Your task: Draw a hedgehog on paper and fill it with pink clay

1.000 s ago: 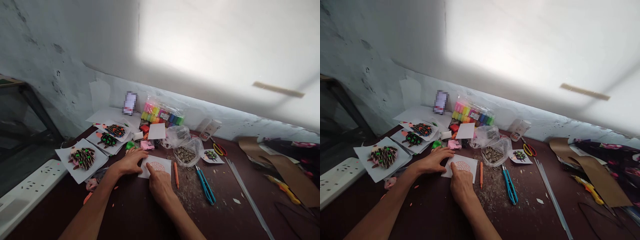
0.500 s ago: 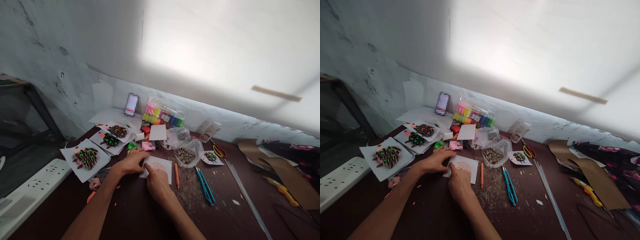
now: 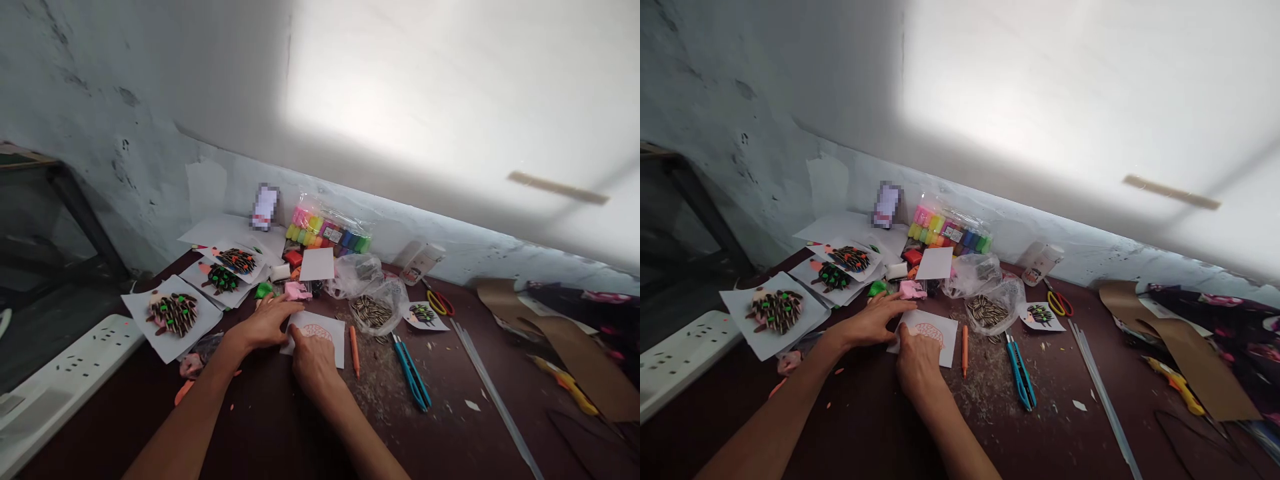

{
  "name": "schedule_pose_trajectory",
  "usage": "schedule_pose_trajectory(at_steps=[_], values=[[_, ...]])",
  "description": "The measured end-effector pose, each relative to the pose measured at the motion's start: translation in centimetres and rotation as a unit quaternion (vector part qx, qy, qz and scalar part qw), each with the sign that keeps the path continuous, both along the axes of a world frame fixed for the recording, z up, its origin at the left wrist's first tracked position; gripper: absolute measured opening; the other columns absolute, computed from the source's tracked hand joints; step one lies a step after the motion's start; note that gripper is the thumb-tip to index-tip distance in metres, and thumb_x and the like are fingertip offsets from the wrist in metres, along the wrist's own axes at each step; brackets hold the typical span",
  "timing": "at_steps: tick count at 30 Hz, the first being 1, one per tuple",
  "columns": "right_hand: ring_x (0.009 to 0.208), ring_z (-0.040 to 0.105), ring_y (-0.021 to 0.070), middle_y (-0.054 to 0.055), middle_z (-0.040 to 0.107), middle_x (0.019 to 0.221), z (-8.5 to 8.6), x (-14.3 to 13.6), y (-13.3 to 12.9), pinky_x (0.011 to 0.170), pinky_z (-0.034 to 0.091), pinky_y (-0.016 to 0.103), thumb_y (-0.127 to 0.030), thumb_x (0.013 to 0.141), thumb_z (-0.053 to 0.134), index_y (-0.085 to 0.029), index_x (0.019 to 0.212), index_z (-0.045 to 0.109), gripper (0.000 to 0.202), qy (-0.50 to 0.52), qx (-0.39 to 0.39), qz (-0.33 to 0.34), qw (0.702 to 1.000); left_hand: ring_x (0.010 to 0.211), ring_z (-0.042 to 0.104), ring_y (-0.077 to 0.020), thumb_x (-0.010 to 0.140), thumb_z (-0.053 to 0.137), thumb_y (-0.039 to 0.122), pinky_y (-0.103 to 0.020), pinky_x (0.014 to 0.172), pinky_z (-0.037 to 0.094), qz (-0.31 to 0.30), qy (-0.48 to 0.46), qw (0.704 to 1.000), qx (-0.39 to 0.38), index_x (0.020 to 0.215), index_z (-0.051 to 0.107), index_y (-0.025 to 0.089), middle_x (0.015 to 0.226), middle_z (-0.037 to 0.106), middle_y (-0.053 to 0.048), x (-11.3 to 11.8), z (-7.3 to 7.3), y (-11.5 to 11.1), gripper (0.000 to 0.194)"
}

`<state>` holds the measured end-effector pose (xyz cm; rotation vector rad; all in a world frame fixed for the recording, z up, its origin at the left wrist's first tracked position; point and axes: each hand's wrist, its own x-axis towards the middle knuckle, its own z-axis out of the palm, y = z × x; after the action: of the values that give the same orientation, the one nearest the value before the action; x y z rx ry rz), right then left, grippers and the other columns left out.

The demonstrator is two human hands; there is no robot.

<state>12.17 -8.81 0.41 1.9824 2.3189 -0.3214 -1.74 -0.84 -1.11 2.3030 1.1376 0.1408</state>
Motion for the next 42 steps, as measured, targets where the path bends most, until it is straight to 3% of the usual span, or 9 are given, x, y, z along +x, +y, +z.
schedule_pose_trajectory(at_steps=[13,19,24,37,42], values=[[0.089,0.072,0.0262,0.015,0.075,0.096,-0.3,-0.1,-0.2,0.068,0.044,0.031,-0.008,0.092,0.041,-0.016,0.138,0.050,0.048,0.010,0.000,0.008,1.000,0.146,0.029,-0.0316,0.072,0.063,0.018,-0.057,0.122,0.009,-0.009,0.012,1.000,-0.002,0.138,0.053,0.030,0.148,0.051,-0.004,-0.1,-0.1,0.1,0.067],[0.090,0.071,0.0274,0.015,0.075,0.097,-0.3,-0.1,-0.1,0.067,0.044,0.031,-0.008,0.092,0.040,-0.017,0.136,0.052,0.046,0.001,-0.007,0.013,1.000,0.147,0.028,-0.0321,0.069,0.060,0.013,-0.058,0.122,0.009,0.000,0.000,1.000,0.007,0.141,0.049,0.028,0.152,0.047,-0.004,0.0,-0.2,-0.1,0.074],[0.090,0.071,0.0261,0.014,0.074,0.096,0.0,-0.1,-0.2,0.067,0.043,0.030,-0.008,0.092,0.041,-0.016,0.136,0.052,0.046,-0.005,-0.002,0.015,1.000,0.147,0.027,-0.0310,0.068,0.059,0.012,-0.058,0.122,0.010,-0.005,0.009,1.000,0.012,0.135,0.055,0.030,0.147,0.053,-0.003,0.1,0.1,-0.3,0.070],[0.087,0.072,0.0258,0.014,0.075,0.093,-0.5,0.1,-1.2,0.070,0.048,0.031,-0.006,0.091,0.040,-0.018,0.149,0.040,0.059,-0.005,-0.009,0.027,1.000,0.148,0.025,-0.0323,0.070,0.061,0.016,-0.059,0.122,0.007,-0.002,0.020,1.000,-0.006,0.136,0.055,0.028,0.146,0.052,-0.007,0.2,0.1,-0.2,0.067],[0.087,0.073,0.0265,0.013,0.076,0.093,0.3,1.1,-1.8,0.070,0.049,0.031,-0.010,0.093,0.041,-0.022,0.142,0.050,0.052,-0.018,-0.020,-0.030,0.999,0.149,0.022,-0.0329,0.065,0.066,0.017,-0.056,0.123,0.004,0.001,0.026,0.999,-0.027,0.137,0.054,0.028,0.149,0.049,-0.006,0.1,0.4,-0.1,0.073]])
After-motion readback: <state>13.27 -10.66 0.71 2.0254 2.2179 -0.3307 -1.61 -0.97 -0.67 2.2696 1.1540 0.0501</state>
